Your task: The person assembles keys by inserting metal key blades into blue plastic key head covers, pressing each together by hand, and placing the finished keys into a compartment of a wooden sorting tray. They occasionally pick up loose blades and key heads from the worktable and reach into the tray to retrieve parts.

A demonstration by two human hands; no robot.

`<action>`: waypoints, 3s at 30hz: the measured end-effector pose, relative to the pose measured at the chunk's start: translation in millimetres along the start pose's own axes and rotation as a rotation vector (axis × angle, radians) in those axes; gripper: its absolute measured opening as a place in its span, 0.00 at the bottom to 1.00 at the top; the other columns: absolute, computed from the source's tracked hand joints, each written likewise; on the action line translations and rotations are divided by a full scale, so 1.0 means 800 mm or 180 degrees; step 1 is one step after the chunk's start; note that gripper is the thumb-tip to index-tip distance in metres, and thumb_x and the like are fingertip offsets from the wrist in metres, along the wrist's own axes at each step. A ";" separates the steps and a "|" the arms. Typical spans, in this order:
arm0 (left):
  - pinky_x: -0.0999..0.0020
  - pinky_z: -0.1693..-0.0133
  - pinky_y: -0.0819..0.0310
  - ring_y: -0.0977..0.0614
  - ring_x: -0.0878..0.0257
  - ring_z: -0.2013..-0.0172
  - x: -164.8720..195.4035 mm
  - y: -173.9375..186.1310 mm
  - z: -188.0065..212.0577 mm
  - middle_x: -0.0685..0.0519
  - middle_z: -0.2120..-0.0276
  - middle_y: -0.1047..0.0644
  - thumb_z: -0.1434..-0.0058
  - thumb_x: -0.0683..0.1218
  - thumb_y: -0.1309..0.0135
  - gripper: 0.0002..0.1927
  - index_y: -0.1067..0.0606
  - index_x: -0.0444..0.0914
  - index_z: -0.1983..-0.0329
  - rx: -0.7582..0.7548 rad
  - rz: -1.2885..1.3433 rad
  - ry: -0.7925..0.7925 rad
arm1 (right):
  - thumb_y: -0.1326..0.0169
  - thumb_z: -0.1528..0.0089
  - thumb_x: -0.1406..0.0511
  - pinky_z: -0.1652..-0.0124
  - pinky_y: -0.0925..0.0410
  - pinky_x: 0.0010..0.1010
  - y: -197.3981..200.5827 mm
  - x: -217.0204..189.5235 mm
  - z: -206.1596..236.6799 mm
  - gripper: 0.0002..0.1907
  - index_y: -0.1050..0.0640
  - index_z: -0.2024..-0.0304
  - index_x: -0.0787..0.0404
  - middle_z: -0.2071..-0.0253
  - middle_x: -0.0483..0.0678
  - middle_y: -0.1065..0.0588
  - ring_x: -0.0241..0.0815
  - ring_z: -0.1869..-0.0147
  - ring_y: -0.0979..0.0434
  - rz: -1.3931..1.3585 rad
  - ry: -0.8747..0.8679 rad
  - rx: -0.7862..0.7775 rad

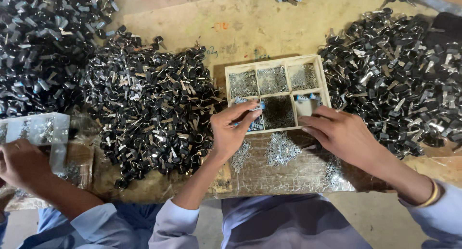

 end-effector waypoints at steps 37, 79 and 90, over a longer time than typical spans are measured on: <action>0.72 0.59 0.14 0.11 0.63 0.60 -0.034 -0.002 -0.036 0.47 0.58 0.15 0.36 0.40 0.36 0.11 0.18 0.34 0.51 0.0120 -0.0121 -0.0255 | 0.35 0.44 0.72 0.57 0.30 0.30 -0.071 0.040 -0.137 0.10 0.15 0.60 0.59 0.60 0.47 0.20 0.42 0.58 0.20 -0.1210 0.0139 0.1105; 0.71 0.56 0.13 0.11 0.62 0.58 -0.041 -0.004 -0.027 0.46 0.56 0.15 0.38 0.41 0.34 0.13 0.18 0.34 0.50 0.0153 -0.0074 0.0010 | 0.29 0.45 0.64 0.53 0.35 0.40 -0.063 0.039 -0.143 0.08 0.16 0.67 0.55 0.66 0.43 0.24 0.44 0.59 0.26 -0.0309 0.0107 0.0783; 0.70 0.55 0.12 0.11 0.61 0.58 -0.048 -0.004 -0.028 0.46 0.56 0.15 0.37 0.41 0.34 0.13 0.19 0.34 0.51 0.0044 -0.0101 -0.0050 | 0.31 0.44 0.69 0.55 0.32 0.29 -0.070 0.041 -0.138 0.09 0.15 0.61 0.58 0.61 0.46 0.21 0.40 0.56 0.24 -0.1185 -0.0021 0.0867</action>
Point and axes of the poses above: each hand's wrist, its own z-axis away from the middle knuckle, its own y-axis out of the back of the hand, x = y × z, the point moved 2 cm from there along -z, towards the middle knuckle
